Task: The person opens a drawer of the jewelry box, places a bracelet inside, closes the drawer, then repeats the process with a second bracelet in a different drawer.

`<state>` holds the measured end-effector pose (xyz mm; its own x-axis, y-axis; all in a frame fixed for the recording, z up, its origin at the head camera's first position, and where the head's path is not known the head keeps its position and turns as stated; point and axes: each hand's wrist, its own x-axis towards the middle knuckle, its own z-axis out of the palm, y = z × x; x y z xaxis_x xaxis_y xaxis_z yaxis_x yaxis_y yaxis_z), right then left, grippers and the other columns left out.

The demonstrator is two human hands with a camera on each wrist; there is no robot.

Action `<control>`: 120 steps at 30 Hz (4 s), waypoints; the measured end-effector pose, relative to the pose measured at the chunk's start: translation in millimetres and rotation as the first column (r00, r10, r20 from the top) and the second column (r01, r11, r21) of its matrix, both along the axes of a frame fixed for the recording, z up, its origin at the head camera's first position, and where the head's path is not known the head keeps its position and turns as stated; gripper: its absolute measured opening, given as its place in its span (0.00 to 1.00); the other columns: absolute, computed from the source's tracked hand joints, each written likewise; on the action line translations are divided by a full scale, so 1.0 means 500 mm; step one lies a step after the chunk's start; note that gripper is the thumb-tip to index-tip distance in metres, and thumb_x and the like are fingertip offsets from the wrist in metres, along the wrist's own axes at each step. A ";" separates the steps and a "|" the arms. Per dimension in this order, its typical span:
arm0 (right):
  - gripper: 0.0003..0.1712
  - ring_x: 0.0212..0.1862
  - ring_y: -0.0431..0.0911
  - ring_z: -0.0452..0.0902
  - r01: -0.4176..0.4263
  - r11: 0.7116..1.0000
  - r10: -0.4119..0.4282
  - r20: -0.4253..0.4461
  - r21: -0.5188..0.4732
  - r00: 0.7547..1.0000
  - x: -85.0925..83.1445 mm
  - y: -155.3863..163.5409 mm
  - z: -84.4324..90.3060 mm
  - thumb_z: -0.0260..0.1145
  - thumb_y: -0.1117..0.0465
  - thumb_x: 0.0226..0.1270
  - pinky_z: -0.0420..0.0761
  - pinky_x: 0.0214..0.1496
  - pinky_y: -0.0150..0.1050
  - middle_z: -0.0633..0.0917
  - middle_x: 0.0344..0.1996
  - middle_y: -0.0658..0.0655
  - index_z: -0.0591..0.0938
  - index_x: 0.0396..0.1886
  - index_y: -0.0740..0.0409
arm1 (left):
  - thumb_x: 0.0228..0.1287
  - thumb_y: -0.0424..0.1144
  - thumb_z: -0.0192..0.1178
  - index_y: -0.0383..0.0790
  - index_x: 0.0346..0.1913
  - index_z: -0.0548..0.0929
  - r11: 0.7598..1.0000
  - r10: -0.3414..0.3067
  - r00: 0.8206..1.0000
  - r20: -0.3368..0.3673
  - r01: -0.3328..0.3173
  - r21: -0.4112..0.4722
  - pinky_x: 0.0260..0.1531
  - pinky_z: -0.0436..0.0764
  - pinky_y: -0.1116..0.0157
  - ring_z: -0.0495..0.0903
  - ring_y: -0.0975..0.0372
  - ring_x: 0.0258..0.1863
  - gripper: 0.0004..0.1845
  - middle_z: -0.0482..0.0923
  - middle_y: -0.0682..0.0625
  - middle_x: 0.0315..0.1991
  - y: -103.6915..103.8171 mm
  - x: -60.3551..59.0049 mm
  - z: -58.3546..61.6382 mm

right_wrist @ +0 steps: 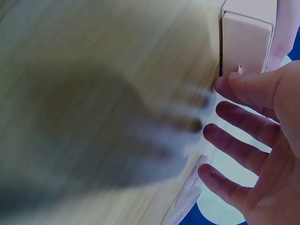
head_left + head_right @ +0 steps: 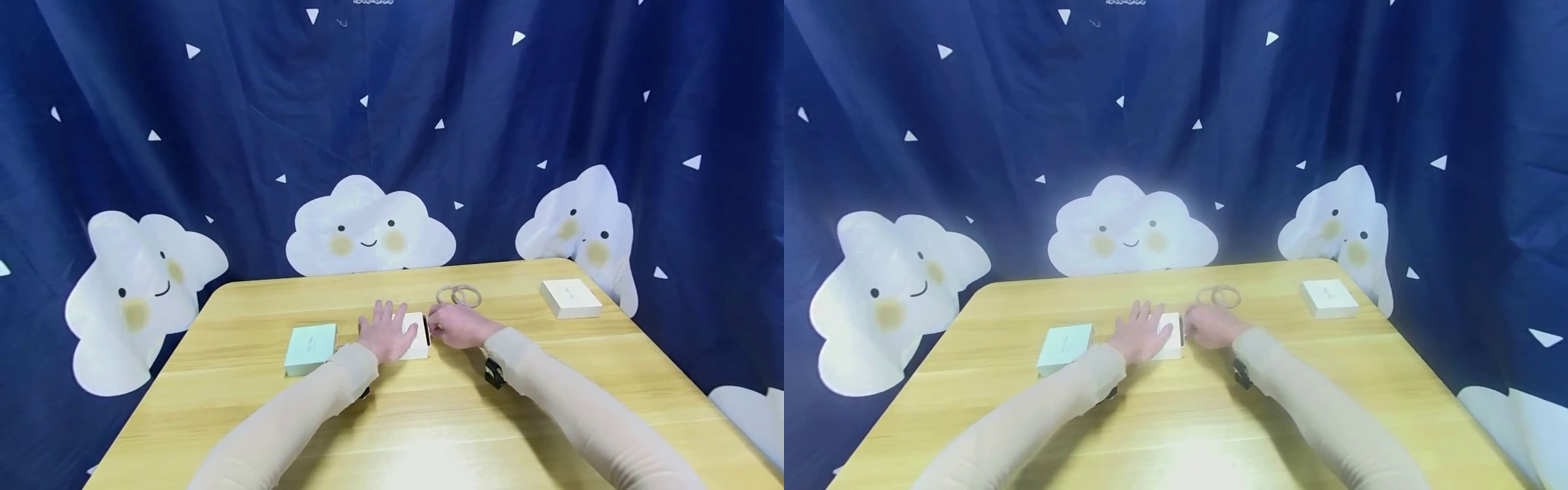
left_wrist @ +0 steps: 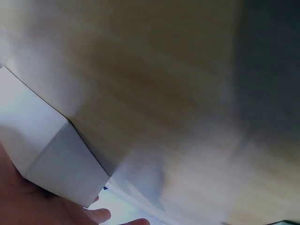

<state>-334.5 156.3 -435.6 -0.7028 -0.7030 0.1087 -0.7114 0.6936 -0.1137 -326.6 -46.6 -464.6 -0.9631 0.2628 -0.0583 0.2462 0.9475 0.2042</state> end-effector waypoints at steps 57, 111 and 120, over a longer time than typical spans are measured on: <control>0.10 0.51 0.51 0.81 0.078 0.997 -0.078 -0.006 0.017 0.997 0.011 0.076 0.003 0.71 0.65 0.61 0.82 0.49 0.53 0.83 0.44 0.51 0.83 0.25 0.44 | 0.76 0.66 0.28 0.55 0.82 0.51 1.000 -0.001 1.000 0.006 0.001 0.006 0.70 0.51 0.31 0.41 0.44 0.81 0.37 0.48 0.41 0.81 -0.006 0.003 0.007; 0.26 0.67 0.63 0.71 0.283 0.957 -0.286 0.056 0.056 0.957 -0.096 0.129 0.041 0.74 0.50 0.59 0.71 0.61 0.70 0.81 0.63 0.59 0.85 0.57 0.51 | 0.75 0.66 0.28 0.54 0.81 0.52 1.000 -0.001 1.000 -0.006 0.001 -0.007 0.69 0.52 0.31 0.43 0.44 0.81 0.38 0.50 0.41 0.81 -0.007 0.011 0.006; 0.35 0.60 0.59 0.78 0.311 0.949 -0.314 0.065 0.050 0.947 -0.133 0.136 0.032 0.76 0.45 0.53 0.76 0.53 0.66 0.84 0.59 0.58 0.83 0.61 0.51 | 0.75 0.67 0.27 0.55 0.82 0.52 1.000 0.002 1.000 -0.005 -0.002 -0.014 0.70 0.52 0.31 0.43 0.44 0.81 0.38 0.49 0.41 0.81 -0.008 0.010 0.007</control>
